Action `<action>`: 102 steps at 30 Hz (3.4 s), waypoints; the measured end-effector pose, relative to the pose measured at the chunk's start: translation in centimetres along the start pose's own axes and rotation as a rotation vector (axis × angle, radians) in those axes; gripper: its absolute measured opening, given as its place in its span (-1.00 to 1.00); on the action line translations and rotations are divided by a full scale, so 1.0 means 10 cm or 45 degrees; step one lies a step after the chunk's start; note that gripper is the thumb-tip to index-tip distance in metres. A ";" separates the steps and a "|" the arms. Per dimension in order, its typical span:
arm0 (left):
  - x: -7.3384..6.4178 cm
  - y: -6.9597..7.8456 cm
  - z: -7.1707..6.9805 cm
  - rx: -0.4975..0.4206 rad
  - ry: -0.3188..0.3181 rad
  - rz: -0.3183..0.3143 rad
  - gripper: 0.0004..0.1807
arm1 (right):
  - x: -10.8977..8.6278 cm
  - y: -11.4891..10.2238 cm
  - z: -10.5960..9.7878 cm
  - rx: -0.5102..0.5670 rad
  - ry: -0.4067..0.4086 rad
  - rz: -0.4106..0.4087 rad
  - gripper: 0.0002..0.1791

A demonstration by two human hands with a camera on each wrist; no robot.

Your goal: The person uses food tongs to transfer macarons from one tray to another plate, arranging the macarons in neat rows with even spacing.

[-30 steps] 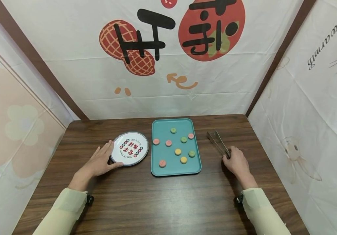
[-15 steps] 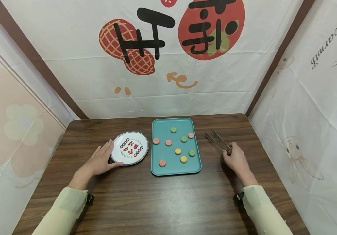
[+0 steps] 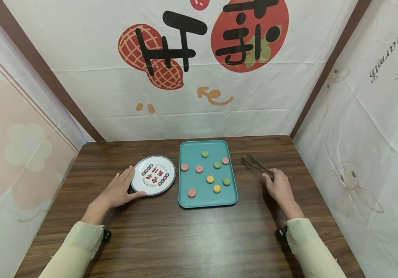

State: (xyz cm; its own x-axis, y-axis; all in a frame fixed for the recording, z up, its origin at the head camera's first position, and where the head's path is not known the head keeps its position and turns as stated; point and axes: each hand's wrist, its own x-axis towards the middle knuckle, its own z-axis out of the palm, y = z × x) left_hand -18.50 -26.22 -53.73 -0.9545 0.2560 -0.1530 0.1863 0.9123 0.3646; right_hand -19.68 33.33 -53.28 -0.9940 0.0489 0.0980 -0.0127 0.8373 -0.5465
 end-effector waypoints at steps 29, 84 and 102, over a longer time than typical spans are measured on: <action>-0.01 -0.03 0.04 -0.025 0.022 0.003 0.40 | 0.16 -0.35 0.15 0.182 0.044 -0.224 -0.48; 0.03 -0.04 0.02 -0.012 0.018 0.002 0.39 | 0.50 -0.84 0.58 0.198 -0.180 -0.312 -0.50; 0.02 -0.01 0.00 -0.007 -0.014 -0.012 0.41 | 0.52 -0.86 0.65 0.170 -0.200 -0.296 -0.47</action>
State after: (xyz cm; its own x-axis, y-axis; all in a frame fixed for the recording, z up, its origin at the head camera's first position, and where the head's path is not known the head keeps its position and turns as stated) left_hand -18.76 -26.27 -53.80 -0.9537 0.2505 -0.1664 0.1755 0.9130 0.3684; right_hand -25.47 22.84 -53.45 -0.9673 -0.2290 0.1087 -0.2453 0.7366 -0.6303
